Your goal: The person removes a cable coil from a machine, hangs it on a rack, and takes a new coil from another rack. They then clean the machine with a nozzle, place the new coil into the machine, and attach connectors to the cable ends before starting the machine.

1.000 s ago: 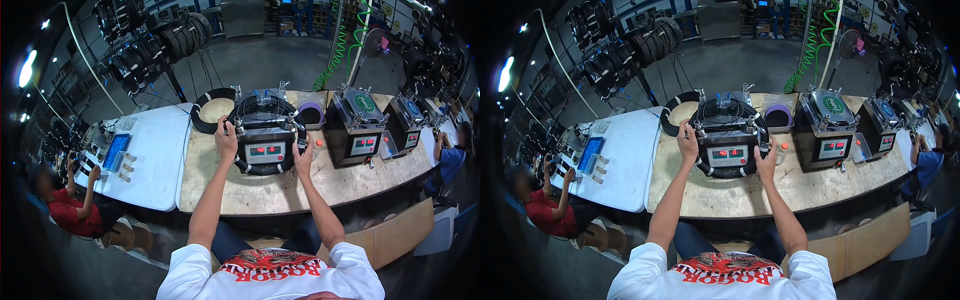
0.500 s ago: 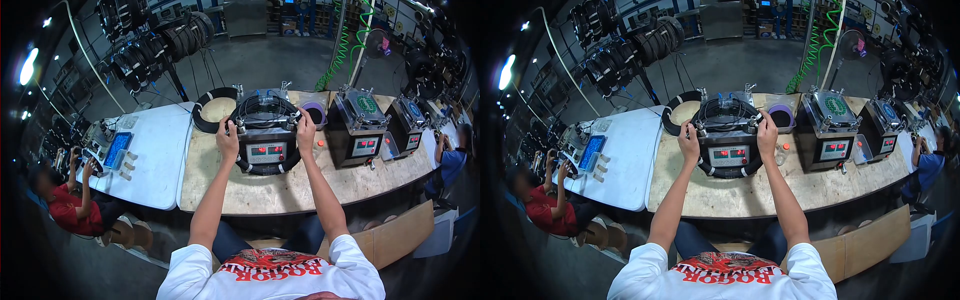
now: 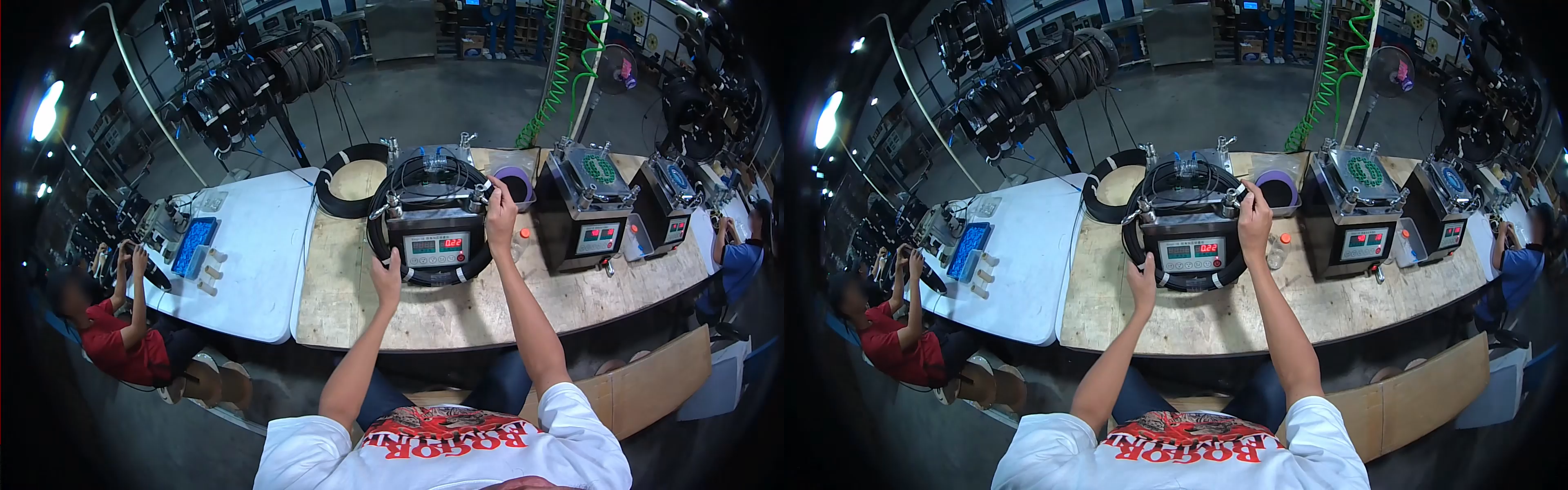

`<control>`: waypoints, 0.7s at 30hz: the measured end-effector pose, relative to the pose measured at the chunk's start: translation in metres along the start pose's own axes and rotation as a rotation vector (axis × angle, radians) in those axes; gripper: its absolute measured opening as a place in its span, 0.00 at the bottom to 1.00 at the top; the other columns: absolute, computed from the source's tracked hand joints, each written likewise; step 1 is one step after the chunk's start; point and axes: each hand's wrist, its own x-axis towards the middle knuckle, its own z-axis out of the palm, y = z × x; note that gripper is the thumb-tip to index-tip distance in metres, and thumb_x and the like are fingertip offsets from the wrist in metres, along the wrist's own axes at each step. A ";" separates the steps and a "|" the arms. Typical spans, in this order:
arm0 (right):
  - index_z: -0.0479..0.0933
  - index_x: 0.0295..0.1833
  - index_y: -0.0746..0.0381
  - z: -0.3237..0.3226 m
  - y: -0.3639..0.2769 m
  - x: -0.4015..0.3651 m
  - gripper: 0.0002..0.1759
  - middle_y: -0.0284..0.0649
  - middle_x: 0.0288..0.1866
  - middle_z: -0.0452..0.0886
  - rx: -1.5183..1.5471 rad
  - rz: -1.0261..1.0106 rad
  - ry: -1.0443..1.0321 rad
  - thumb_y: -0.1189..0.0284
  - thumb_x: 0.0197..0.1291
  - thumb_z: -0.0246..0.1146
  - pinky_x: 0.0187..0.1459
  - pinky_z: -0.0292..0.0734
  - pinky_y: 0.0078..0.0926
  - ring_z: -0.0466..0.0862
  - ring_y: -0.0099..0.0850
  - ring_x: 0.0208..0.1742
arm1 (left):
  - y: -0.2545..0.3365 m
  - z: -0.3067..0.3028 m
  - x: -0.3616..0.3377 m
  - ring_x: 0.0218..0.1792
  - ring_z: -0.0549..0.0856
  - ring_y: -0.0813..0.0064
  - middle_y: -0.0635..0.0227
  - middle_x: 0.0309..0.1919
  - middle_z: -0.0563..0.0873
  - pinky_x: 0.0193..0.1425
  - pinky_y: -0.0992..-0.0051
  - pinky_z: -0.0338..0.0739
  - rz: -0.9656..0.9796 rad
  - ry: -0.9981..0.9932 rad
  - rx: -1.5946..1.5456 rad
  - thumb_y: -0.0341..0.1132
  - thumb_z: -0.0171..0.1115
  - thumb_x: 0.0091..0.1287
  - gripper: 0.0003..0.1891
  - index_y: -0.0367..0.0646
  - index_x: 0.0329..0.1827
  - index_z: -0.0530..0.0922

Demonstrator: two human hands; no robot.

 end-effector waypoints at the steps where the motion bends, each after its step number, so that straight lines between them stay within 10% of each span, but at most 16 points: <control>1: 0.81 0.63 0.69 0.000 0.004 0.000 0.20 0.51 0.39 0.86 -0.012 -0.027 0.012 0.68 0.79 0.51 0.42 0.76 0.35 0.81 0.34 0.35 | -0.004 0.002 -0.007 0.39 0.82 0.62 0.56 0.39 0.85 0.47 0.63 0.77 0.000 0.015 -0.007 0.45 0.68 0.76 0.22 0.30 0.50 0.78; 21: 0.58 0.86 0.57 -0.005 0.030 -0.073 0.31 0.59 0.75 0.75 -0.150 -0.053 0.056 0.65 0.84 0.52 0.72 0.69 0.42 0.77 0.53 0.73 | -0.011 0.004 -0.014 0.39 0.82 0.65 0.58 0.39 0.85 0.49 0.63 0.77 0.058 0.039 -0.058 0.45 0.68 0.76 0.21 0.31 0.53 0.79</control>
